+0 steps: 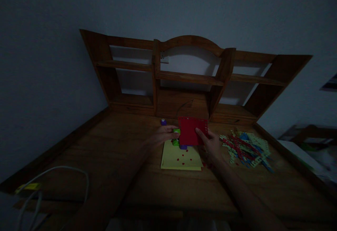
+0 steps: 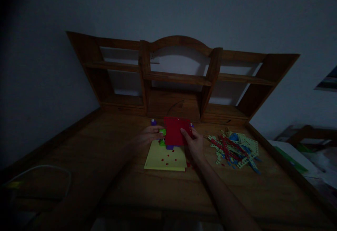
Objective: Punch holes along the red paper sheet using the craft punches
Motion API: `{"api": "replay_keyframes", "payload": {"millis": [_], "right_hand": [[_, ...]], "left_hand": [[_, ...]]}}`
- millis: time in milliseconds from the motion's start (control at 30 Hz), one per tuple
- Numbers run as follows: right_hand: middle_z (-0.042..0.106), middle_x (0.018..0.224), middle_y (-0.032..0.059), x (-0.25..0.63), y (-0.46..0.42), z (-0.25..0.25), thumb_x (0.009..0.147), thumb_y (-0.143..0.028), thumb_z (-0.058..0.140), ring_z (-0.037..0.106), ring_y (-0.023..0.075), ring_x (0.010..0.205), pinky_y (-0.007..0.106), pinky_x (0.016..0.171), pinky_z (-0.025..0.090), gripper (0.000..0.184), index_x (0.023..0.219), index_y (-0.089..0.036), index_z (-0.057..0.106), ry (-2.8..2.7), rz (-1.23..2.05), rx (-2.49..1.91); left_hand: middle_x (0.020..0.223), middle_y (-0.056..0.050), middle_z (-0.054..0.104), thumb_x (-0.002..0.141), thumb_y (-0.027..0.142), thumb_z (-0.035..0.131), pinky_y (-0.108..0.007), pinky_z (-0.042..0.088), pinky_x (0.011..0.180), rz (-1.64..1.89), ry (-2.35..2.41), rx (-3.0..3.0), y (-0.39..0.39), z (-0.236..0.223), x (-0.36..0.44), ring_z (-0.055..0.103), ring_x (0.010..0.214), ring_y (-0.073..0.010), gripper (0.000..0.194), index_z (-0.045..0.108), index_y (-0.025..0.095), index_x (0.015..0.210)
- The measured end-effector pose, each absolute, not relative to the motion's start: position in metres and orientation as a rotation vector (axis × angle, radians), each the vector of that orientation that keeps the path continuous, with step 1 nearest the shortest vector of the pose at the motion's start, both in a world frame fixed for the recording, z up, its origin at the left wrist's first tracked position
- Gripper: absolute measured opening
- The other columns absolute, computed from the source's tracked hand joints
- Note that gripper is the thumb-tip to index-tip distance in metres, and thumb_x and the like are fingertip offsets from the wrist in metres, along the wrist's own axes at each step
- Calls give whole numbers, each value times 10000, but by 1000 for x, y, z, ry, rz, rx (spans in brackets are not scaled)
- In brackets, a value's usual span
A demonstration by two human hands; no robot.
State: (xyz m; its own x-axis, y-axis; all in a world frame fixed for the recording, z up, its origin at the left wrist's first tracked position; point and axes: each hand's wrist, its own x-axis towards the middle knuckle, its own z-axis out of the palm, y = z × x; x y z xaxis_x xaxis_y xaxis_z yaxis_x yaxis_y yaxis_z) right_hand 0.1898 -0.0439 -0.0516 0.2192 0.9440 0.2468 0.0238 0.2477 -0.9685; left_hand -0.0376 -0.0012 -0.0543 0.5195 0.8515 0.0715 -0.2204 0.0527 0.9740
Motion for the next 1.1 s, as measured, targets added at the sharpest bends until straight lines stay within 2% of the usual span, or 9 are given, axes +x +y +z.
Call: {"api": "replay_keyframes", "payload": {"millis": [300, 467, 633, 867, 1100], "right_hand": [[731, 977, 44, 188, -42, -57, 734, -491, 733, 659, 200, 849, 276, 701, 539, 319, 917, -229, 742, -1185, 871, -1099], [729, 1009, 46, 188, -41, -58, 746, -489, 723, 662, 201, 864, 293, 741, 549, 330, 950, -229, 730, -1177, 941, -1070], [739, 973, 63, 186, -42, -58, 710, -517, 740, 677, 213, 808, 299, 675, 562, 420, 989, -204, 728, -1136, 998, -1081], [744, 912, 52, 183, -46, -54, 704, -518, 745, 669, 186, 712, 261, 592, 540, 419, 971, -195, 734, -1127, 985, -1080], [742, 952, 60, 183, -43, -57, 694, -517, 754, 683, 202, 754, 298, 664, 559, 425, 968, -192, 731, -1121, 1023, -1070]], "left_hand": [[1054, -121, 701, 679, 300, 805, -284, 516, 732, 904, 647, 1302, -6, -53, -33, 678, 828, -203, 428, 685, 154, 1063], [976, -104, 714, 643, 298, 829, -267, 508, 720, 929, 673, 1291, -9, -49, -30, 671, 791, -183, 429, 693, 152, 1023], [938, -96, 714, 613, 330, 845, -246, 501, 689, 922, 718, 1269, -15, -41, -28, 670, 756, -169, 457, 683, 139, 996], [910, -92, 711, 588, 366, 852, -260, 506, 707, 961, 729, 1252, -24, -31, -25, 667, 753, -170, 447, 695, 141, 941], [809, -52, 708, 561, 328, 868, -256, 501, 651, 998, 846, 1196, -31, -21, -23, 657, 695, -165, 427, 695, 145, 905]]}}
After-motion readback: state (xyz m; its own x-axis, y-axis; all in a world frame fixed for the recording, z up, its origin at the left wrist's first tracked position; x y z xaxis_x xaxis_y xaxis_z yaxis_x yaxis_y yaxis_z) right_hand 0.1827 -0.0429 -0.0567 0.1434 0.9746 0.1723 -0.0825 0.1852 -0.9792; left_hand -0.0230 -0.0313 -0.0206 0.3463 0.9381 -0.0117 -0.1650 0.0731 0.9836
